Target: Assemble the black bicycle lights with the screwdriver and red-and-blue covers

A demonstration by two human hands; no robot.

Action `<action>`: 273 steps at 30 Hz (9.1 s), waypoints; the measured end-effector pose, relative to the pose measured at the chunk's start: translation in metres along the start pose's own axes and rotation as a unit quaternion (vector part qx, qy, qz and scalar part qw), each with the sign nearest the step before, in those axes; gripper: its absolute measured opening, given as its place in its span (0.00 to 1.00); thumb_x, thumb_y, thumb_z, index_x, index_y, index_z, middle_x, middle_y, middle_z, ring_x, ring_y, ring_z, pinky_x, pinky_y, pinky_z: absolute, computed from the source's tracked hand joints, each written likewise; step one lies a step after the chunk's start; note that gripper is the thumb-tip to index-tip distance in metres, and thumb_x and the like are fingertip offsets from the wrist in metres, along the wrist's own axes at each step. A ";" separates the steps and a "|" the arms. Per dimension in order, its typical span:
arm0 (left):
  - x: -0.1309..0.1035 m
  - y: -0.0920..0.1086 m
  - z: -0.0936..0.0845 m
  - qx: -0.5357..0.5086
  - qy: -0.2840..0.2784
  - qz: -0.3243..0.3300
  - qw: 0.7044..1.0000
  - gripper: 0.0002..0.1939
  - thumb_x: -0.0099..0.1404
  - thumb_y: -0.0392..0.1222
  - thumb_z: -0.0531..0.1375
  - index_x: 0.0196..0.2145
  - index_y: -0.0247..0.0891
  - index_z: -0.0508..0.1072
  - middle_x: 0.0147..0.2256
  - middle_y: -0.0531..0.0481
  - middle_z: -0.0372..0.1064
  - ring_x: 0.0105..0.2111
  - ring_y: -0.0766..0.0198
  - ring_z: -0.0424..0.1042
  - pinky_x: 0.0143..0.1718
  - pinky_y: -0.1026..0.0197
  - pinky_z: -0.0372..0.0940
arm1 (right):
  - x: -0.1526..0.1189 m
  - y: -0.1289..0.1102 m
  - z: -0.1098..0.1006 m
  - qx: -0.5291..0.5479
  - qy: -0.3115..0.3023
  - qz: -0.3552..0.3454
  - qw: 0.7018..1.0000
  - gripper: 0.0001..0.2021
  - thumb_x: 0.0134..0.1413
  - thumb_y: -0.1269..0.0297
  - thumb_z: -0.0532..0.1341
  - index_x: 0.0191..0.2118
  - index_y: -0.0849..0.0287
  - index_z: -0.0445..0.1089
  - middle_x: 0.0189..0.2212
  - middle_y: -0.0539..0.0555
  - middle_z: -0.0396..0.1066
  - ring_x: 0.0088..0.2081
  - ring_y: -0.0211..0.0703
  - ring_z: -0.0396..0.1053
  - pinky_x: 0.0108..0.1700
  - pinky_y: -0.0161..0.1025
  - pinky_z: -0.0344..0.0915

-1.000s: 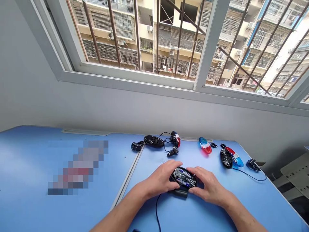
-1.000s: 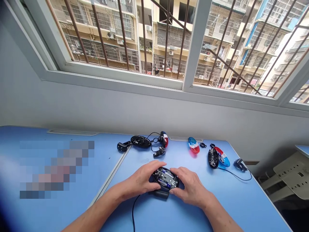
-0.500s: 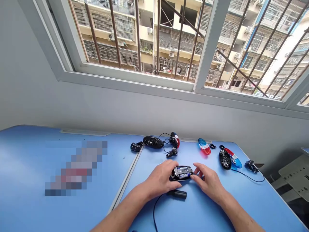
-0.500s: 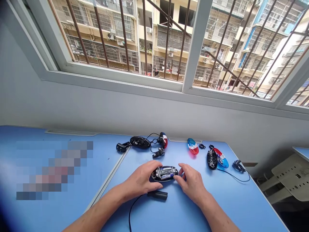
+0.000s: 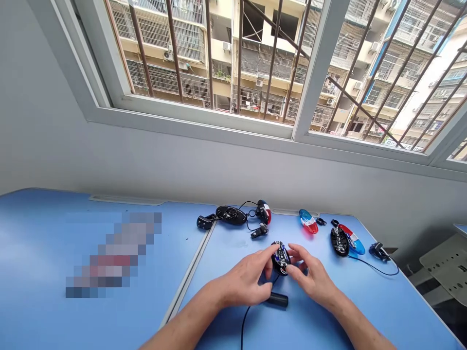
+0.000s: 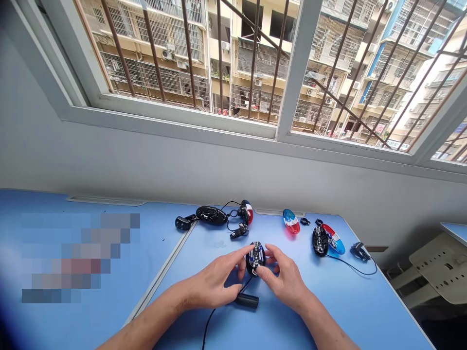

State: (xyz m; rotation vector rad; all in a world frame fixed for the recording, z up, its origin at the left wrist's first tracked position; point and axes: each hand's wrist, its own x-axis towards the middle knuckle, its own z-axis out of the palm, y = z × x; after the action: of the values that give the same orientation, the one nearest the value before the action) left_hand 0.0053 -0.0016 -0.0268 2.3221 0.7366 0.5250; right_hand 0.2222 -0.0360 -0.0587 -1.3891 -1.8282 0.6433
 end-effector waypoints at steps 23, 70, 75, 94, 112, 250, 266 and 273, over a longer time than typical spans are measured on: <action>0.009 -0.022 0.016 -0.203 0.112 -0.080 0.969 0.47 0.49 0.35 0.62 0.64 0.37 0.48 0.63 0.39 0.48 0.60 0.48 0.55 0.54 0.50 0.63 | 0.000 0.009 0.019 -0.062 0.003 -0.078 0.995 0.33 0.46 0.62 0.66 0.59 0.56 0.58 0.48 0.59 0.70 0.42 0.49 0.70 0.40 0.44 0.70; 0.006 -0.013 0.015 0.000 0.056 -0.027 0.998 0.51 0.45 0.32 0.63 0.64 0.38 0.45 0.65 0.36 0.38 0.65 0.42 0.40 0.63 0.44 0.48 | -0.001 -0.004 0.009 -0.092 -0.015 -0.231 0.968 0.29 0.58 0.67 0.58 0.64 0.50 0.50 0.50 0.59 0.67 0.48 0.50 0.67 0.46 0.48 0.70; 0.007 -0.015 0.017 0.017 0.065 -0.021 0.998 0.51 0.44 0.33 0.62 0.64 0.39 0.44 0.65 0.35 0.40 0.65 0.40 0.42 0.62 0.42 0.49 | -0.001 -0.005 0.012 -0.096 -0.002 -0.232 0.968 0.29 0.58 0.67 0.58 0.64 0.49 0.51 0.50 0.58 0.68 0.48 0.50 0.67 0.48 0.49 0.69; 0.012 -0.013 0.019 0.023 0.063 -0.007 0.998 0.49 0.41 0.33 0.65 0.61 0.37 0.52 0.61 0.36 0.45 0.62 0.39 0.47 0.62 0.44 0.51 | 0.017 0.006 0.031 -0.030 0.111 -0.153 0.982 0.26 0.42 0.82 0.46 0.45 0.55 0.66 0.41 0.53 0.72 0.43 0.43 0.68 0.44 0.41 0.68; 0.015 -0.012 0.015 0.032 0.074 -0.009 0.997 0.46 0.40 0.33 0.63 0.59 0.38 0.54 0.59 0.37 0.50 0.59 0.39 0.52 0.60 0.44 0.54 | 0.017 0.000 0.034 0.070 0.056 -0.083 0.993 0.08 0.46 0.74 0.47 0.31 0.54 0.56 0.31 0.50 0.63 0.33 0.40 0.61 0.38 0.38 0.63; 0.009 -0.013 0.022 -0.021 0.066 -0.055 0.996 0.56 0.44 0.36 0.65 0.66 0.30 0.42 0.66 0.32 0.39 0.66 0.42 0.40 0.64 0.44 0.46 | -0.010 -0.033 0.021 -0.212 0.009 -0.101 0.972 0.24 0.55 0.69 0.57 0.58 0.49 0.61 0.52 0.58 0.65 0.47 0.49 0.69 0.45 0.46 0.71; 0.013 -0.021 0.031 -0.008 0.115 0.004 0.993 0.56 0.44 0.37 0.66 0.66 0.34 0.42 0.63 0.33 0.48 0.63 0.41 0.47 0.62 0.41 0.49 | -0.004 -0.042 0.021 -0.259 0.029 -0.092 0.961 0.21 0.56 0.69 0.56 0.56 0.51 0.63 0.49 0.58 0.66 0.44 0.48 0.69 0.40 0.45 0.72; 0.013 -0.020 0.029 0.001 0.111 0.000 0.994 0.58 0.42 0.36 0.68 0.66 0.38 0.41 0.63 0.35 0.48 0.63 0.40 0.47 0.62 0.39 0.50 | -0.001 -0.035 0.023 -0.295 0.068 -0.124 0.945 0.23 0.57 0.75 0.50 0.56 0.51 0.64 0.49 0.59 0.67 0.43 0.48 0.71 0.35 0.42 0.73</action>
State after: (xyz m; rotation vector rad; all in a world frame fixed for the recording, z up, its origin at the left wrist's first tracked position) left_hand 0.0235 0.0063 -0.0594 2.2882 0.8391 0.7928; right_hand 0.1832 -0.0460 -0.0467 -1.4809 -2.1271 -0.1522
